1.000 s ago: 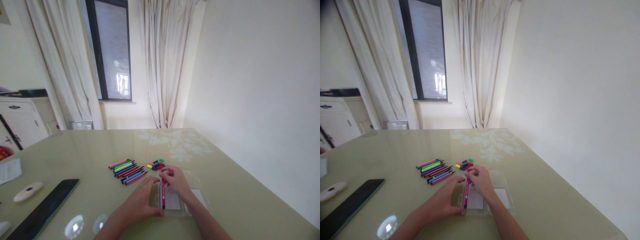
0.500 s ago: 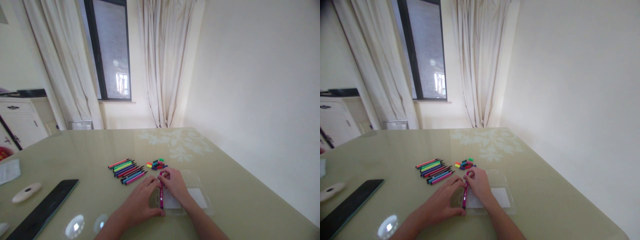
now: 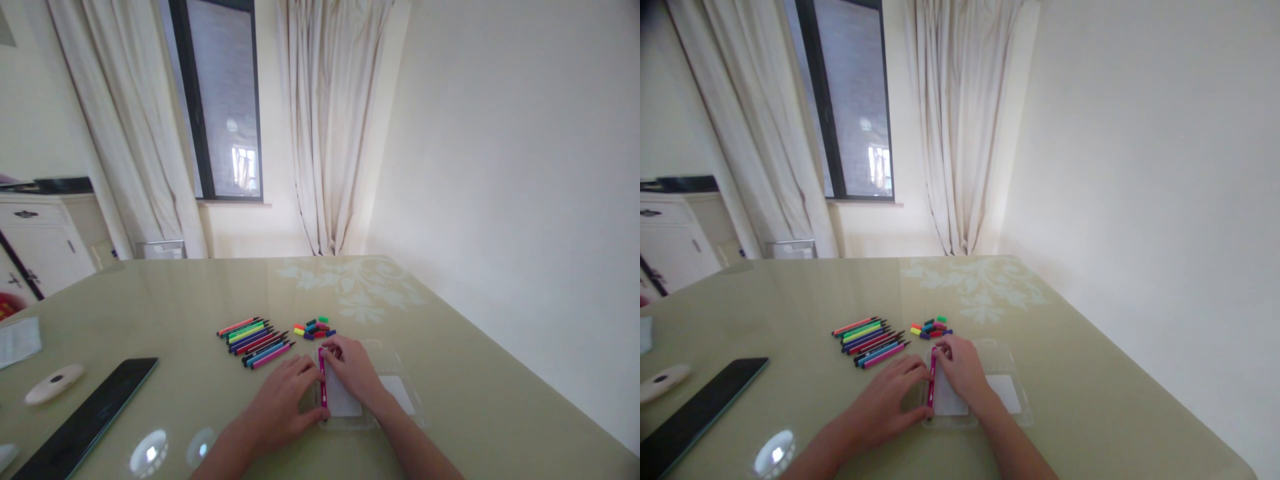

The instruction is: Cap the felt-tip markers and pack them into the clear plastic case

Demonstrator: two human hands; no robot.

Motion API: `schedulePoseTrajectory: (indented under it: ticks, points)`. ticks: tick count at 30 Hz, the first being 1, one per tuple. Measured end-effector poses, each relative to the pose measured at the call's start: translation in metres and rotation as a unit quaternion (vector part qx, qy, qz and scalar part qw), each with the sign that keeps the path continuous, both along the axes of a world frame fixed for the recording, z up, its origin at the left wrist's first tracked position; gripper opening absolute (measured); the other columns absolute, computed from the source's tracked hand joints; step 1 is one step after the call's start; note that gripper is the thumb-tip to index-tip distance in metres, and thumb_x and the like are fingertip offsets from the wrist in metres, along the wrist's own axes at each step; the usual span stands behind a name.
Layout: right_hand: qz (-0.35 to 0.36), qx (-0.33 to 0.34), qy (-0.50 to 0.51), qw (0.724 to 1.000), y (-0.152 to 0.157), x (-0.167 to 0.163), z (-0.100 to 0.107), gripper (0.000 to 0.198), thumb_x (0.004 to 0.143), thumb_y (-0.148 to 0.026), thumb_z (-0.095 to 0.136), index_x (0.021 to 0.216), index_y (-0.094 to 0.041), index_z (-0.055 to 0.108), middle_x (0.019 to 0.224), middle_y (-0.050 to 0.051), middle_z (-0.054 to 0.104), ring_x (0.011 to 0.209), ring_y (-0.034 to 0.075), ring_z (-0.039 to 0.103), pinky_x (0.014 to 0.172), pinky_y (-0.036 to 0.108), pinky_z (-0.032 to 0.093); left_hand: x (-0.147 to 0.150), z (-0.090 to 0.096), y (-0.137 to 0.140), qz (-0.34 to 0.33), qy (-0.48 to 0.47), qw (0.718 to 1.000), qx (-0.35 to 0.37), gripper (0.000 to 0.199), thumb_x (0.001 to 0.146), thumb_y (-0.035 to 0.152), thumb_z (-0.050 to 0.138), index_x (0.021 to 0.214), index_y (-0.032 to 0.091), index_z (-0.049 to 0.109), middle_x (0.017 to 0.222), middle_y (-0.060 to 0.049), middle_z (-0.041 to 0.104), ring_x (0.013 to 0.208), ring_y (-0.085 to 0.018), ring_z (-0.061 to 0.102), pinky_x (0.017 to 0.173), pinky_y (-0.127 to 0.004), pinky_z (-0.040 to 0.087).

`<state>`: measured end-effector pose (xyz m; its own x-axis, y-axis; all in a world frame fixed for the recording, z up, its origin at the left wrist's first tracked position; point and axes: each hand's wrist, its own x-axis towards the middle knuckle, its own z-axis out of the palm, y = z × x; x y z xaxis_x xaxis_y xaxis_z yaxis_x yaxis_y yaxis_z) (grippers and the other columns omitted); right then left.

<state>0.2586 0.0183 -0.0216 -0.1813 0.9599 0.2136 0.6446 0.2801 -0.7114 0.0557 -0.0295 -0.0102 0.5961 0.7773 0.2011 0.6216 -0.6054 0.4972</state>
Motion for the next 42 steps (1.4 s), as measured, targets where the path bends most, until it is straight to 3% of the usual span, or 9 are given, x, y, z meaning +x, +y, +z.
schedulePoseTrajectory:
  ticks: [5, 12, 22, 30, 37, 39, 42]
  points:
    - [0.009, 0.002, -0.021, 1.0, 0.001, -0.004, -0.006, 0.023, 0.086, -0.02, 0.063, 0.104, -0.018, 0.077, 0.094, 0.007, 0.078, 0.082, 0.021, 0.069, 0.077, 0.029, 0.048, 0.002, -0.001, 0.0, -0.002, 0.008, 1.0, 0.006, 0.039, 0.084, 0.048, 0.076, 0.117, 0.029, 0.065, 0.123, -0.004, 0.064, 0.115, -0.028, 0.057, 0.1, -0.038, 0.042]
    - [0.014, -0.013, 0.017, 1.0, 0.001, -0.002, -0.003, 0.018, 0.086, -0.021, 0.062, 0.094, -0.02, 0.078, 0.089, 0.005, 0.078, 0.08, 0.02, 0.068, 0.075, 0.028, 0.048, 0.001, -0.001, 0.0, -0.01, -0.007, 1.0, 0.01, 0.032, 0.086, 0.045, 0.075, 0.112, 0.029, 0.066, 0.122, -0.003, 0.065, 0.114, -0.027, 0.057, 0.099, -0.037, 0.043]
    - [0.008, -0.033, 0.033, 0.999, 0.0, -0.003, 0.0, 0.017, 0.079, -0.017, 0.068, 0.094, -0.02, 0.077, 0.084, 0.004, 0.077, 0.076, 0.019, 0.068, 0.073, 0.027, 0.048, 0.002, 0.003, -0.001, -0.015, 0.001, 1.0, 0.012, 0.032, 0.087, 0.048, 0.073, 0.113, 0.029, 0.068, 0.12, -0.004, 0.066, 0.112, -0.028, 0.058, 0.1, -0.039, 0.043]
    - [-0.002, -0.007, -0.012, 1.0, -0.002, -0.006, 0.0, 0.011, 0.078, -0.013, 0.067, 0.076, -0.019, 0.076, 0.076, 0.002, 0.073, 0.071, 0.018, 0.065, 0.068, 0.026, 0.045, 0.006, 0.006, -0.001, 0.002, 0.01, 1.0, -0.007, 0.031, 0.08, 0.043, 0.081, 0.105, 0.028, 0.071, 0.119, -0.003, 0.067, 0.114, -0.029, 0.058, 0.099, -0.04, 0.045]
    - [-0.045, 0.066, -0.002, 0.997, 0.011, 0.006, 0.008, 0.018, 0.091, -0.023, 0.058, 0.094, -0.019, 0.076, 0.093, 0.006, 0.075, 0.081, 0.02, 0.066, 0.078, 0.03, 0.048, 0.008, -0.002, 0.002, -0.016, -0.009, 1.0, 0.011, 0.015, 0.092, 0.038, 0.066, 0.101, 0.028, 0.071, 0.109, -0.004, 0.069, 0.105, -0.026, 0.061, 0.092, -0.036, 0.046]
    - [-0.057, 0.073, -0.04, 0.995, 0.022, 0.009, 0.014, 0.018, 0.091, -0.022, 0.059, 0.097, -0.02, 0.076, 0.095, 0.007, 0.075, 0.085, 0.02, 0.066, 0.082, 0.03, 0.047, 0.002, -0.005, 0.009, 0.017, -0.038, 0.999, 0.002, 0.015, 0.095, 0.035, 0.059, 0.099, 0.027, 0.07, 0.104, -0.003, 0.07, 0.101, -0.024, 0.063, 0.089, -0.034, 0.047]
    - [-0.045, 0.053, -0.126, 0.99, 0.041, 0.007, 0.023, 0.016, 0.089, -0.02, 0.062, 0.093, -0.02, 0.077, 0.094, 0.008, 0.075, 0.089, 0.021, 0.066, 0.082, 0.029, 0.045, -0.017, -0.006, 0.025, 0.142, -0.046, 0.988, 0.028, 0.018, 0.097, 0.03, 0.051, 0.093, 0.024, 0.068, 0.1, -0.005, 0.07, 0.098, -0.024, 0.063, 0.087, -0.035, 0.047]
